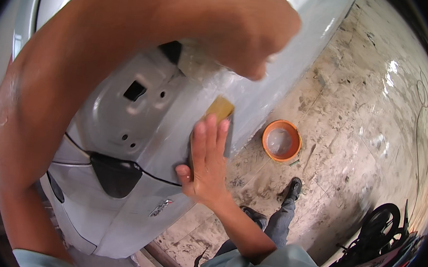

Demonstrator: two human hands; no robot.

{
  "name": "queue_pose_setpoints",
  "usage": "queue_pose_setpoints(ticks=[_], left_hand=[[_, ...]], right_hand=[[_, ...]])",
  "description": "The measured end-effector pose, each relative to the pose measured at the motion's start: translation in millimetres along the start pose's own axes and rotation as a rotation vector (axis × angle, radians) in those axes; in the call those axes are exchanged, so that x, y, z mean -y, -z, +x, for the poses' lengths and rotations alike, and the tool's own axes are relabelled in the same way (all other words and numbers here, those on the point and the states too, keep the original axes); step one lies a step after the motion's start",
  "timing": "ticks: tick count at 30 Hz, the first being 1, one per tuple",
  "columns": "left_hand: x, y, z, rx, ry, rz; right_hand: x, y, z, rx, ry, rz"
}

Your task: The person wet-sands the exterior panels of a silver car by dipping sandpaper into a bucket of water and rubbing the surface, occasionally wiping it with a cloth.

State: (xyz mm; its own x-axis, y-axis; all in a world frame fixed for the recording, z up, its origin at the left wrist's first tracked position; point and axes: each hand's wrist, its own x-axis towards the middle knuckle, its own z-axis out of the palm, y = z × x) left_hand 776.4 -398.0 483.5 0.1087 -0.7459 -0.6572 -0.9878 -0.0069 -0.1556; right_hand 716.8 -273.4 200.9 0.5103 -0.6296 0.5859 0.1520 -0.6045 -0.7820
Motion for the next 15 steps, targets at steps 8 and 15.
queue_pose_setpoints(ticks=[8,15], left_hand=[[-7.6,-12.8,28.2,-0.656,0.096,0.291],[35.7,-34.0,44.6,-0.817,0.124,0.253]], right_hand=[[-127.6,100.2,197.0,-0.269,0.043,-0.344],[-64.3,50.0,91.0,-0.022,0.064,-0.109]])
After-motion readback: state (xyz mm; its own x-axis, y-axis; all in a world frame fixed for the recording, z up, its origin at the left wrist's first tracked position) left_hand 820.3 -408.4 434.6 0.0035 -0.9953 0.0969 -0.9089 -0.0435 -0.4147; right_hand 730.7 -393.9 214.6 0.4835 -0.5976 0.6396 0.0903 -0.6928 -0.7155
